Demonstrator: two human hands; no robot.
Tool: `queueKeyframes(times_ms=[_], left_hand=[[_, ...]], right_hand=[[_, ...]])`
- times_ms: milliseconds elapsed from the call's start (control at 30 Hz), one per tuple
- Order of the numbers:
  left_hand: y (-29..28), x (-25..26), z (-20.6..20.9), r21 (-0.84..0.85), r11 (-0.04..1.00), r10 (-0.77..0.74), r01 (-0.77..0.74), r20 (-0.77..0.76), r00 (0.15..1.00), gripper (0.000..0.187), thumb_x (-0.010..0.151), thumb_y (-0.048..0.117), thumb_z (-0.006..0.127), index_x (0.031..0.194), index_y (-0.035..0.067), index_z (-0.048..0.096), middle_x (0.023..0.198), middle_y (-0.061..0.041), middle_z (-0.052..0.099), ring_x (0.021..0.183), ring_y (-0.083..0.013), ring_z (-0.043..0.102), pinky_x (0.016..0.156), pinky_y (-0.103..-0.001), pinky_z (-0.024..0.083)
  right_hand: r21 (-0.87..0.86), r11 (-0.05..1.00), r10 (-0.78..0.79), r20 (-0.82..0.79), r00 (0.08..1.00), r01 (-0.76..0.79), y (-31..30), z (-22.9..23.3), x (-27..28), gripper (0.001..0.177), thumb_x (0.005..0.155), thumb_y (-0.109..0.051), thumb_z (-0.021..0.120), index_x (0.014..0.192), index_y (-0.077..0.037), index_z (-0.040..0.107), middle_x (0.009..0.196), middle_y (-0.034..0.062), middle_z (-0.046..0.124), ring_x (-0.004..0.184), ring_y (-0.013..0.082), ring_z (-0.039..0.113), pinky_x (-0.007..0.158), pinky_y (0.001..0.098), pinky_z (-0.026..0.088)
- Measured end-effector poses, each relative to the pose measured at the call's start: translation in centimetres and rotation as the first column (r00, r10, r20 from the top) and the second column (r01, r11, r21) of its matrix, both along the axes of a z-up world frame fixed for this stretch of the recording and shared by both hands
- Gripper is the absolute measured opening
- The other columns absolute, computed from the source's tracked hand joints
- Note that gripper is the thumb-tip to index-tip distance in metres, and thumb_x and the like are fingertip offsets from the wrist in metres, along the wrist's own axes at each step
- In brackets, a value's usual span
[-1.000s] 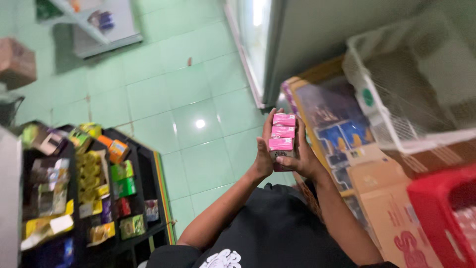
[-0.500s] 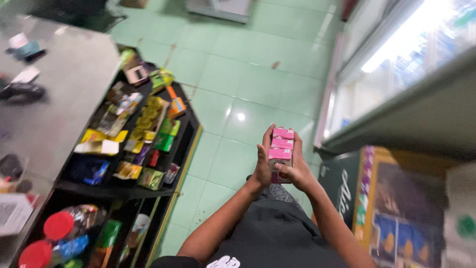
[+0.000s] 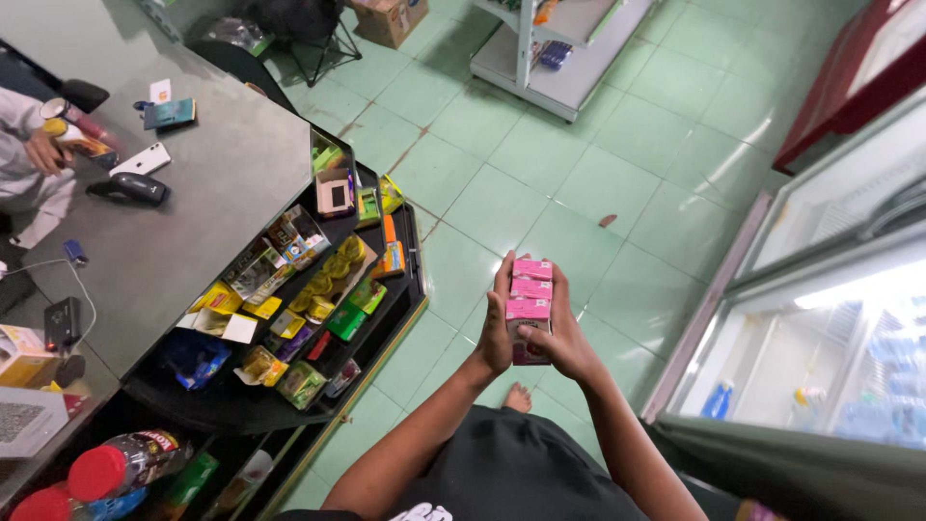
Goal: The person repeatedly picks up stacks of small pink and red boxes from a red basket and places them onto a green shelf in a store. The person walks back and forth between the basket and the shelf multiple times to restock the items.
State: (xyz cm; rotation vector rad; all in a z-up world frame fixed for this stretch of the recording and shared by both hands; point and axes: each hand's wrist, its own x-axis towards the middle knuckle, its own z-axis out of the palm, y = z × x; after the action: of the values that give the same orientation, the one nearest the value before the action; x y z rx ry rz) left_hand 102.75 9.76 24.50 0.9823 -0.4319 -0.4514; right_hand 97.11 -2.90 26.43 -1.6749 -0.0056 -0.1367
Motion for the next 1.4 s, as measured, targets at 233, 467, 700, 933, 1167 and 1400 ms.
queueKeyframes(times_ms=[233,467,700,933,1167,1400], left_hand=[[-2.5,8.9,-0.1,0.027,0.992,0.124,-0.122,-0.057,0.991,0.111,0.090,0.085,0.029,0.165,0.008,0.003,0.168,-0.018,0.023,0.151,-0.0302,0.033,0.122,-0.046,0.032],[-6.2,21.2,-2.5,0.007,0.980,0.199,-0.198,-0.045,0.979,0.110,0.091,0.086,0.027,0.164,0.006,0.007,0.165,-0.017,0.028,0.151,-0.0281,0.035,0.123,-0.043,0.031],[-9.7,37.0,-1.7,0.027,0.982,0.186,-0.186,0.016,0.982,0.111,0.092,0.087,0.024,0.165,0.004,0.011,0.159,-0.019,0.037,0.145,-0.0282,0.041,0.121,-0.041,0.033],[-11.7,50.1,-2.7,0.083,0.975,0.207,-0.206,-0.011,0.978,0.106,0.094,0.084,0.021,0.164,0.004,0.013,0.157,-0.019,0.039,0.144,-0.0269,0.042,0.120,-0.040,0.033],[-14.3,62.9,-6.0,0.204,0.925,0.329,-0.321,-0.005,0.944,0.098,0.097,0.078,0.020,0.162,0.004,0.018,0.154,-0.018,0.042,0.141,-0.0262,0.044,0.119,-0.040,0.034],[-19.0,76.8,-5.4,0.211,0.852,0.468,-0.479,0.103,0.878,0.088,0.103,0.069,0.023,0.161,0.003,0.024,0.149,-0.020,0.047,0.134,-0.0281,0.050,0.115,-0.041,0.039]], right_hand=[[0.011,0.990,0.144,-0.065,0.987,-0.144,-3.5,-0.5,11.0,0.112,0.079,-0.050,0.072,0.159,-0.004,0.010,0.155,0.0200,0.037,0.148,0.0325,0.039,0.119,0.0447,0.031],[0.083,0.976,0.213,-0.199,0.956,-0.200,-7.0,-1.5,23.8,0.115,0.076,-0.047,0.075,0.162,-0.008,0.008,0.150,0.0164,0.039,0.124,0.0305,0.053,0.082,0.0489,0.052],[-0.027,0.983,0.178,-0.049,0.983,-0.180,-10.4,-1.3,39.7,0.109,0.078,-0.053,0.072,0.158,-0.005,0.015,0.149,0.0155,0.039,0.136,0.0259,0.044,0.110,0.0397,0.038],[0.028,0.990,0.139,-0.167,0.976,-0.136,-12.5,-3.2,52.5,0.114,0.072,-0.059,0.070,0.158,-0.009,0.015,0.146,0.0145,0.043,0.129,0.0266,0.048,0.098,0.0424,0.044],[0.102,0.962,0.261,-0.089,0.961,-0.252,-15.5,-7.3,66.8,0.109,0.078,-0.055,0.072,0.157,-0.004,0.017,0.150,0.0165,0.040,0.144,0.0284,0.039,0.117,0.0415,0.031],[0.122,0.914,0.395,-0.066,0.916,-0.386,-20.4,-6.6,82.6,0.106,0.077,-0.052,0.073,0.156,-0.004,0.020,0.146,0.0162,0.043,0.139,0.0261,0.044,0.115,0.0393,0.035]])
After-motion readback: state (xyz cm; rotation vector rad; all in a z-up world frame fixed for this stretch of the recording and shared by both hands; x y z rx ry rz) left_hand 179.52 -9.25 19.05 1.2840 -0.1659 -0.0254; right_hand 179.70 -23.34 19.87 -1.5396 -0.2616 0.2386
